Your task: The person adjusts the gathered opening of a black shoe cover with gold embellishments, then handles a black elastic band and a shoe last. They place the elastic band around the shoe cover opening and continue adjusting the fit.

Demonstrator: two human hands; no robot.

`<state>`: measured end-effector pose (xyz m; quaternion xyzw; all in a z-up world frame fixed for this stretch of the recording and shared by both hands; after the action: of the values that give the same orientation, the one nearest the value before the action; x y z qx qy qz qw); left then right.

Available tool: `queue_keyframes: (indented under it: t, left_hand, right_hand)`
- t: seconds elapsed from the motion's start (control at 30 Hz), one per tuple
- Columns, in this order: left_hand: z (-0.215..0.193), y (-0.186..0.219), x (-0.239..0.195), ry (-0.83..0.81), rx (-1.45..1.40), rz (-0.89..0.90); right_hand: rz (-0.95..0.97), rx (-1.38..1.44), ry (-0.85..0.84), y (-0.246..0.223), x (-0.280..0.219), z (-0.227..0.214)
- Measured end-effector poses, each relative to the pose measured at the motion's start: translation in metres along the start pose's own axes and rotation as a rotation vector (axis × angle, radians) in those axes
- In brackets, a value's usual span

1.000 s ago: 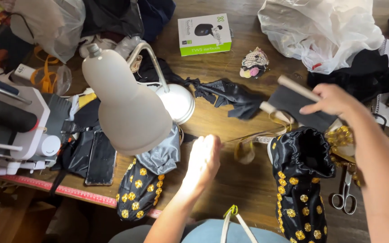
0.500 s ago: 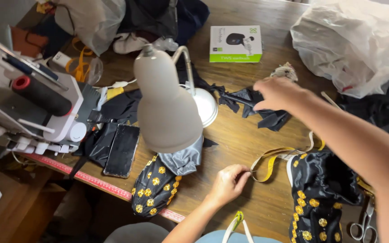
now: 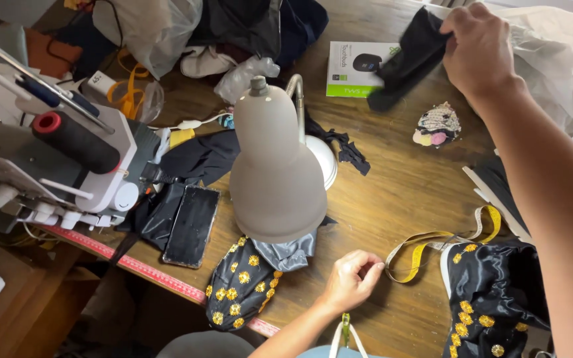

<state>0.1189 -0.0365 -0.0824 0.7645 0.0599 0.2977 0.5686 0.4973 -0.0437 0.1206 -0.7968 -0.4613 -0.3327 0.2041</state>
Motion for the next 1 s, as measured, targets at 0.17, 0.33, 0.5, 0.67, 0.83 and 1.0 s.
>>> queue_keyframes:
  t: [0.17, 0.33, 0.5, 0.67, 0.83, 1.0]
  left_hand:
    - [-0.001, 0.001, -0.001, -0.018, -0.005, -0.015]
    - [-0.004, 0.000, 0.003, -0.002, -0.041, -0.048]
    - [-0.003, -0.006, 0.000, -0.018, -0.078, -0.099]
    - [-0.003, -0.005, 0.000, -0.026, -0.068, -0.081]
    - [-0.007, -0.003, -0.007, -0.034, -0.090, -0.052]
    - [-0.025, 0.010, -0.027, -0.109, -0.007, 0.060]
  right_hand:
    - [0.067, -0.544, -0.991, -0.062, -0.033, 0.063]
    - [0.371, 0.180, -1.176, -0.165, -0.069, 0.092]
    - [0.487, 0.263, -1.050, -0.141, -0.103, 0.140]
    - [0.717, 0.356, -0.368, -0.039, -0.039, 0.086]
    - [0.651, 0.534, 0.220, 0.029, 0.004, 0.025]
    - [0.685, 0.469, 0.147, 0.022, 0.014, 0.015]
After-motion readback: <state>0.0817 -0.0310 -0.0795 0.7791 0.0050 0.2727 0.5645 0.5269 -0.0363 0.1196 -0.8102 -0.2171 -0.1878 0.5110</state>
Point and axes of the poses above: each hand's wrist, its own x-axis towards the middle knuckle, its own z-axis out of the palm, y = z × x, the point moved 7 cm from there along x, towards the middle knuckle, and after that the axes turned 9 degrees about y, right-handed, at the moved point
